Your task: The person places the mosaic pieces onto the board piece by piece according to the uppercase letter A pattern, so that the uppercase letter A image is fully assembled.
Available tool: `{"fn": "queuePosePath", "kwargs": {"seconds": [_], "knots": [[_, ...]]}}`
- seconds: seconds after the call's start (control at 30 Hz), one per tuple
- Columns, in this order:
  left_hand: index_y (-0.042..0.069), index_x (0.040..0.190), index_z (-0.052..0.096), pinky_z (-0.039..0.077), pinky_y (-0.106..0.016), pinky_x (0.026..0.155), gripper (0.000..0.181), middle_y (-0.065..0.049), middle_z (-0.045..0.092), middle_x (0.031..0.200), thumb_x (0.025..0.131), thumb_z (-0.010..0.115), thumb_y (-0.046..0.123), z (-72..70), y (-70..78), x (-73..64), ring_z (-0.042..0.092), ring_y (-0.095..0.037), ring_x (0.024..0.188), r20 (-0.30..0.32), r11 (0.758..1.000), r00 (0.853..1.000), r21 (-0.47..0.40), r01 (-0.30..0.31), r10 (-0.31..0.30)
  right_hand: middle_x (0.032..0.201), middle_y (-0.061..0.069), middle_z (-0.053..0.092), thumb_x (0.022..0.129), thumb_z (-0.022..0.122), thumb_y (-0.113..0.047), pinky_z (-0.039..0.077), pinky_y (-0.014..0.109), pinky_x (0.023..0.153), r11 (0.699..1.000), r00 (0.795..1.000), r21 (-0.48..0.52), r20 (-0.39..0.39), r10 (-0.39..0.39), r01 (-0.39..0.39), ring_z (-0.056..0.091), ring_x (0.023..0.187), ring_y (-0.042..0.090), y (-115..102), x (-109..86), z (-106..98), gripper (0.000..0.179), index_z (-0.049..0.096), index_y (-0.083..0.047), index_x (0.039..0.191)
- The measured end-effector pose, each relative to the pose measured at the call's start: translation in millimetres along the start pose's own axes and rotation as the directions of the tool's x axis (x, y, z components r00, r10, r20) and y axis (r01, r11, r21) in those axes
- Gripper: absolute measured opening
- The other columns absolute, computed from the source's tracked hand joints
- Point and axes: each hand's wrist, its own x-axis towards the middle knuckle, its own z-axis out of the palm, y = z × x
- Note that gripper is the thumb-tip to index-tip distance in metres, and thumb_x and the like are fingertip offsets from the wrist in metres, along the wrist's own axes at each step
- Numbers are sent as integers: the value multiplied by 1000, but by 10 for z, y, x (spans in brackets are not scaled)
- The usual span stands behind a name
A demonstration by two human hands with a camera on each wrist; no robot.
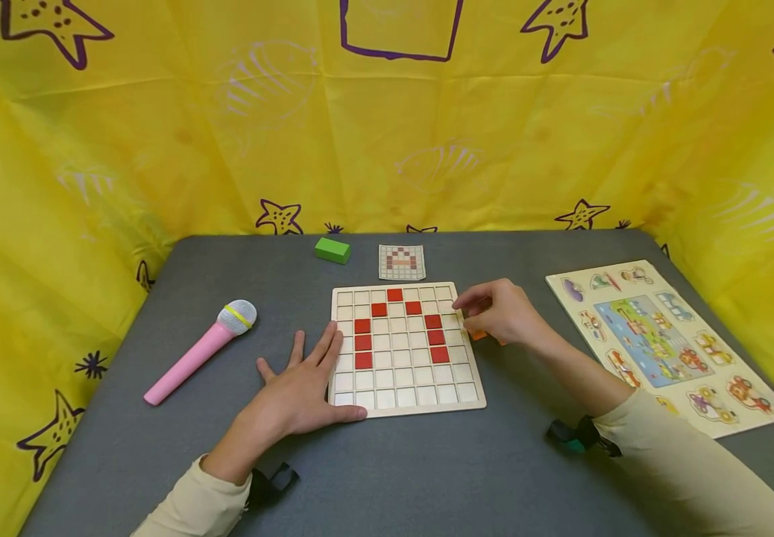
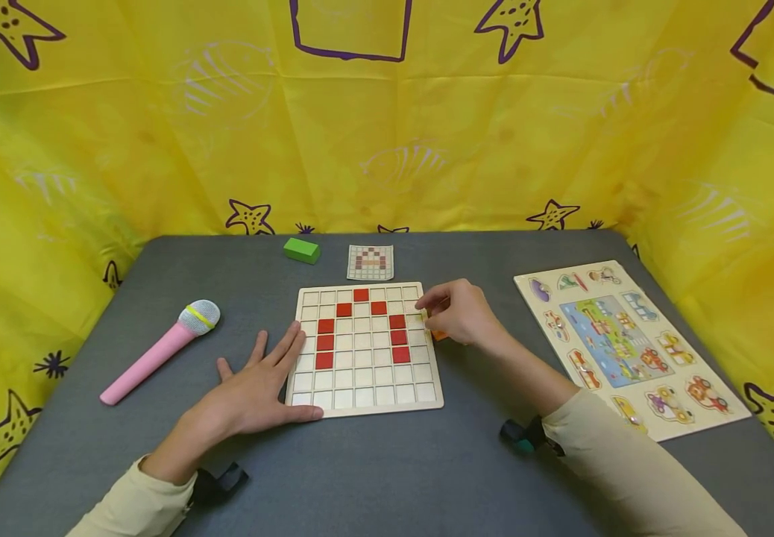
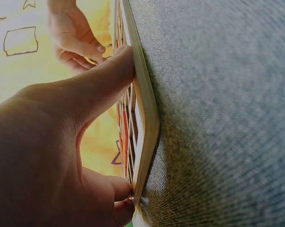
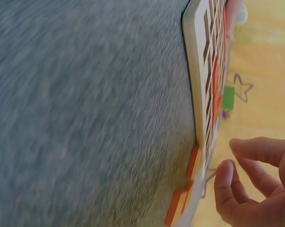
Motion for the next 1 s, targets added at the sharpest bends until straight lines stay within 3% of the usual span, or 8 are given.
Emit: {"fn": "queuePosePath", "kwargs": {"seconds": [0.3, 1.0], "knots": [[17, 169, 9, -1, -96, 96, 128, 2, -4, 177, 78, 71, 81, -1, -7, -9, -2, -53, 159, 1, 1000, 1000, -4, 0, 0, 99, 12, 76, 83, 81, -5, 51, 31, 77, 998, 999, -47, -31, 28, -30, 66, 89, 24, 148, 1, -119, 29, 81, -7, 112], [19, 169, 8, -1, -96, 96, 128, 3, -5, 177, 77, 71, 82, 15, -11, 16, -2, -52, 159, 6, 1000, 1000, 0, 6, -6, 93, 11, 73, 77, 88, -13, 47, 30, 72, 986, 996, -142, -23, 87, -89, 63, 89, 26, 305, 29, -178, 33, 77, -4, 106]]}}
